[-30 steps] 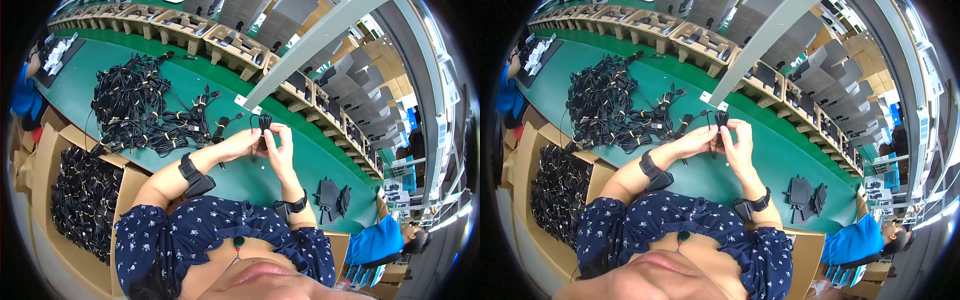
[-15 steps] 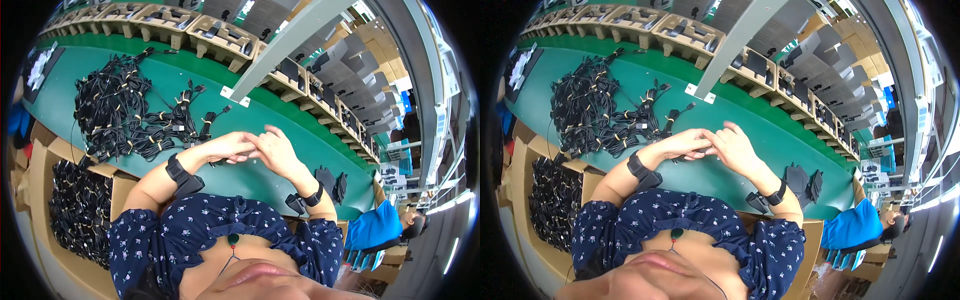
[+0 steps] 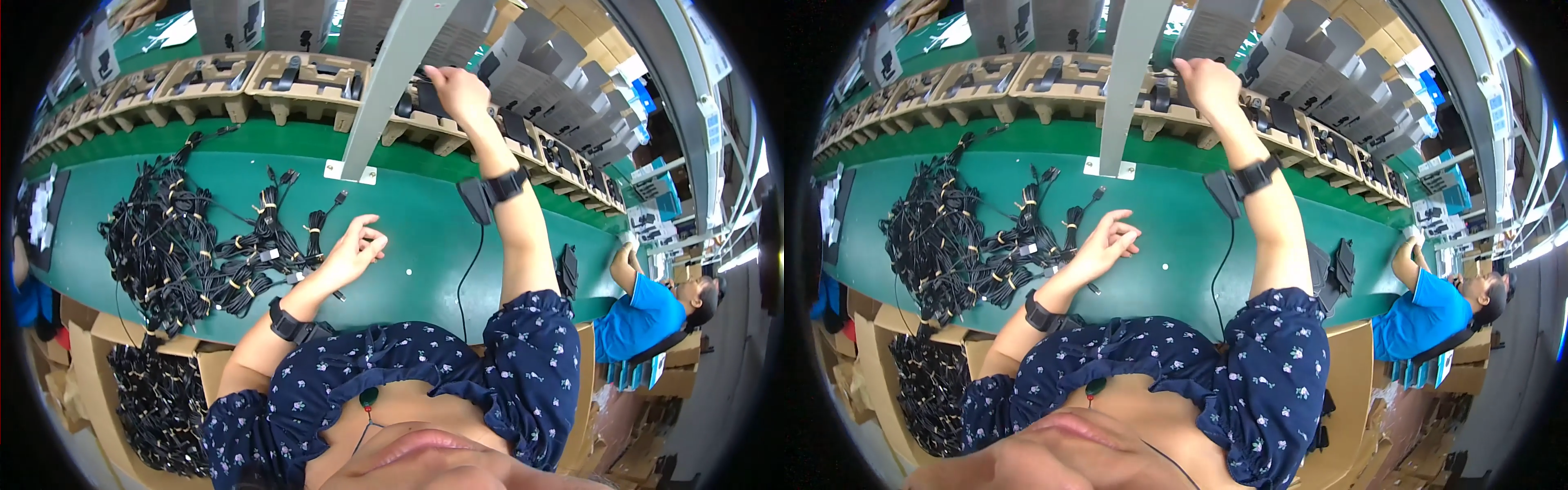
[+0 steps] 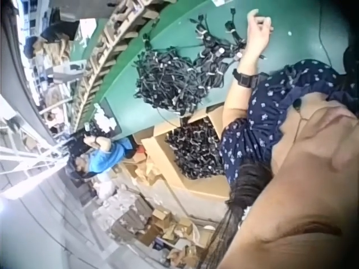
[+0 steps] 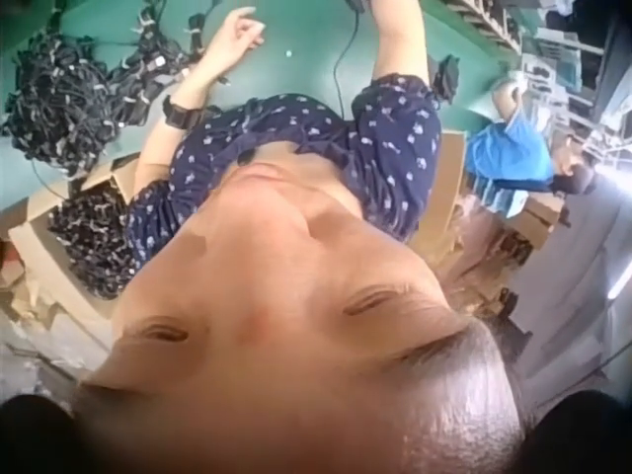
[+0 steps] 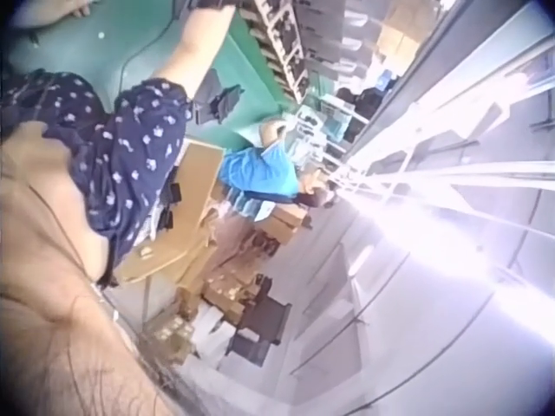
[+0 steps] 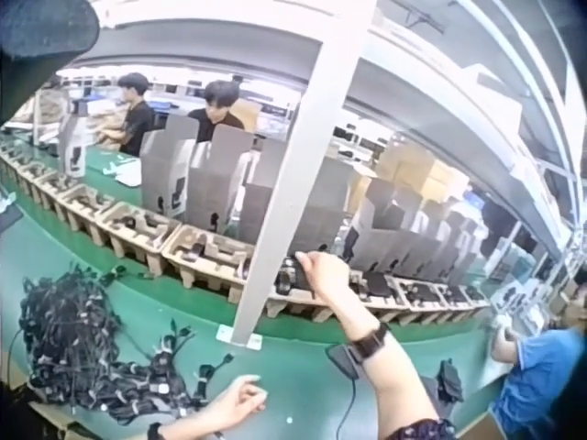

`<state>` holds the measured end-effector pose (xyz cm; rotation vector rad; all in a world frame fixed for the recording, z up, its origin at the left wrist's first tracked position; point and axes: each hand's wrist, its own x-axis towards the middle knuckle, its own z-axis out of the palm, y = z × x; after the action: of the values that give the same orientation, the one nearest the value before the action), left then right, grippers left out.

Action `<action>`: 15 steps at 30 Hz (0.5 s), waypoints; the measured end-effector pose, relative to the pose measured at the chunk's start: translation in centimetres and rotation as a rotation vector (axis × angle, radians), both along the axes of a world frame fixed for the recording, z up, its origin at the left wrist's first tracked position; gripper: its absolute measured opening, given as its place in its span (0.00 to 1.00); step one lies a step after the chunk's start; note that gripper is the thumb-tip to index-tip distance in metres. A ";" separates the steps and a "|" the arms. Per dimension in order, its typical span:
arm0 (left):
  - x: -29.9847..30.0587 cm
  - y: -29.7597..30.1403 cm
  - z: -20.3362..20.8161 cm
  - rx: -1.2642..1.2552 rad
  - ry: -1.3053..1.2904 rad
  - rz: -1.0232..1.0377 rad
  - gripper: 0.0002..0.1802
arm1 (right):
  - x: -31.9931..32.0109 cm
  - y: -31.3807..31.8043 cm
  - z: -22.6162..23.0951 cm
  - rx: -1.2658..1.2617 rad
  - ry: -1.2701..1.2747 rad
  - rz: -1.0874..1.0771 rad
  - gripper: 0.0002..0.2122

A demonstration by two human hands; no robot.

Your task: The person folds a cardboard box, picks up a cable from a large container, and attaches it to a base plate before placing the unit into a tray.

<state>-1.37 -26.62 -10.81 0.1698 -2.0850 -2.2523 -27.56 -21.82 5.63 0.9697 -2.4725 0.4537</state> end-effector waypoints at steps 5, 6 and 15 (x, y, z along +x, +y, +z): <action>0.3 -0.6 0.0 0.006 -0.009 0.035 0.27 | -2.5 -4.4 -0.6 0.305 -0.070 -0.010 0.18; 0.4 -0.6 0.0 -0.001 -0.011 0.022 0.27 | -2.5 -4.9 -0.5 0.363 -0.062 0.020 0.17; 0.6 -0.7 -0.1 -0.039 -0.024 0.036 0.25 | -2.9 -9.8 -3.4 0.373 -0.078 -0.055 0.10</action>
<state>-0.79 -27.34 -10.94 0.2311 -2.1178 -2.1981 -30.49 -31.66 2.24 1.0345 -2.7047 0.0078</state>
